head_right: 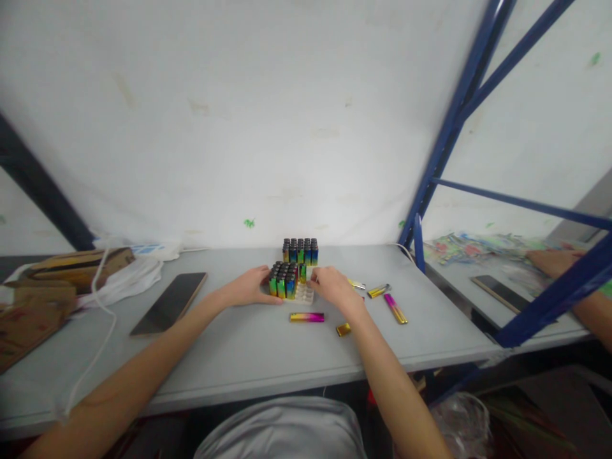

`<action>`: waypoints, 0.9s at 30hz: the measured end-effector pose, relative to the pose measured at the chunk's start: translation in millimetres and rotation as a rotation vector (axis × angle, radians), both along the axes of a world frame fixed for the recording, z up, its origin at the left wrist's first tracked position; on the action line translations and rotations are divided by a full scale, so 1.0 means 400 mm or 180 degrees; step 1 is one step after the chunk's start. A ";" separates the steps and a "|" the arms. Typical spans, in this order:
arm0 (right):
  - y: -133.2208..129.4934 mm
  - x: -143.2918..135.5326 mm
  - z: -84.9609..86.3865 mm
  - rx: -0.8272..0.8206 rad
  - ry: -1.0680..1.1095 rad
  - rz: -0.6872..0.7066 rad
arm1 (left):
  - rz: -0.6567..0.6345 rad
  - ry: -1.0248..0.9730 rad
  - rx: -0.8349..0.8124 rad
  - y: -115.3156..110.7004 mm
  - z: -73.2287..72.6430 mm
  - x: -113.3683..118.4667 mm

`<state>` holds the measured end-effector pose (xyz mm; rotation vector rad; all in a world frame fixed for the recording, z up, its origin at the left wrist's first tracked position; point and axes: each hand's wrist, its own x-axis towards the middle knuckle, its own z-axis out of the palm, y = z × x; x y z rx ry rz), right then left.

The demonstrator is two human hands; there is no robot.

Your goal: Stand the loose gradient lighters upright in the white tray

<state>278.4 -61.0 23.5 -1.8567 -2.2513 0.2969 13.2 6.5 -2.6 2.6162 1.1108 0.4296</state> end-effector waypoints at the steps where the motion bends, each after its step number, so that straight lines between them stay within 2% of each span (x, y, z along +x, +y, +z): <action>1: -0.006 0.006 0.007 -0.0080 0.0027 0.0145 | -0.0005 -0.0006 0.0007 0.000 0.000 0.000; 6: -0.052 0.026 0.042 -0.0414 0.0266 0.0843 | 0.0002 -0.0064 0.0016 0.002 -0.006 0.002; 11: -0.079 -0.007 0.046 -0.0742 0.0277 0.1136 | 0.0003 -0.0068 -0.0032 0.004 -0.011 0.001; 18: -0.086 -0.058 0.047 -0.0517 -0.0281 0.1255 | -0.0062 -0.0070 -0.0030 0.006 -0.011 0.001; 27: -0.087 0.001 0.071 -0.0397 0.0401 0.1208 | -0.0103 -0.0082 -0.0106 -0.003 -0.002 0.004</action>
